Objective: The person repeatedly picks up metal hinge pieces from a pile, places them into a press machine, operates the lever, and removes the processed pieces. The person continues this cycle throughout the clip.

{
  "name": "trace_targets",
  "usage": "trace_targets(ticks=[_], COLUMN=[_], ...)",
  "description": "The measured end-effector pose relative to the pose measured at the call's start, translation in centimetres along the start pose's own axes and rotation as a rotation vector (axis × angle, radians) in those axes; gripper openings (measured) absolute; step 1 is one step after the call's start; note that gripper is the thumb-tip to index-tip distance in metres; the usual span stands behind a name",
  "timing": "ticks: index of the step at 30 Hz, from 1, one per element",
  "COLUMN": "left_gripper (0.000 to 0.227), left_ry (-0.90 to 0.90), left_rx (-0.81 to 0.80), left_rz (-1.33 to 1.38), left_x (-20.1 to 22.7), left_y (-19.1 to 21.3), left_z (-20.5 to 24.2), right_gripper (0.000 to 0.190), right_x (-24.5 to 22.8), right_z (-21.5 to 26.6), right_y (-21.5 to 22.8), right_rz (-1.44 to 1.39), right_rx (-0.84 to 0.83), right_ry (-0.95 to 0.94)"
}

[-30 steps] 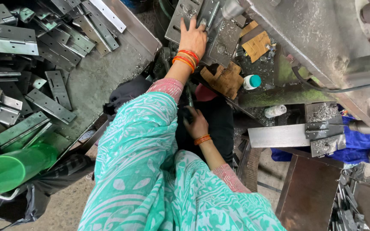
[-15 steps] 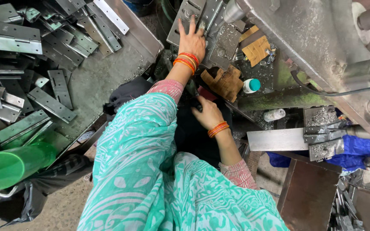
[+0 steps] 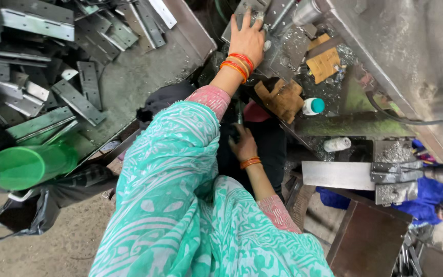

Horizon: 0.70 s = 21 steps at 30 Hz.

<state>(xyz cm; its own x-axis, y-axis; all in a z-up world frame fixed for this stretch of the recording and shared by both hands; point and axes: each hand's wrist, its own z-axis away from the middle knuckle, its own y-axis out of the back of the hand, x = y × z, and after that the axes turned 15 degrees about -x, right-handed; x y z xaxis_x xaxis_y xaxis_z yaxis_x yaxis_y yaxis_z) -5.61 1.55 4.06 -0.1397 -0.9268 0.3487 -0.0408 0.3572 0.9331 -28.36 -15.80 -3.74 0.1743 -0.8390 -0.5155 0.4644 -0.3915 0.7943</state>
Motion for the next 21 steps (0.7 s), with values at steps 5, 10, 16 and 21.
trace_targets(ticks=[5,10,16,21], left_gripper=[0.041,0.037,0.051,0.051], left_ry=[0.181,0.485,0.542,0.416], left_rx=[-0.171,0.006,-0.042,-0.028], left_rz=[0.321,0.382,0.022,-0.18], left_x=[-8.4,-20.7,-25.6,-27.1], left_y=[3.9,-0.2,-10.7,-15.1], left_z=[2.7,7.3,9.6,9.4], right_gripper=[0.051,0.047,0.048,0.047], right_x=[-3.0,-6.0,-6.8,-6.5], right_z=[-0.2,-1.3,-1.5,-1.5], right_y=[6.3,10.4,10.5,10.5], right_rz=[0.032,0.097,0.083,0.04], right_rx=[-0.063,-0.173,-0.161,-0.165], right_ry=[0.084,-0.034,-0.021,-0.02])
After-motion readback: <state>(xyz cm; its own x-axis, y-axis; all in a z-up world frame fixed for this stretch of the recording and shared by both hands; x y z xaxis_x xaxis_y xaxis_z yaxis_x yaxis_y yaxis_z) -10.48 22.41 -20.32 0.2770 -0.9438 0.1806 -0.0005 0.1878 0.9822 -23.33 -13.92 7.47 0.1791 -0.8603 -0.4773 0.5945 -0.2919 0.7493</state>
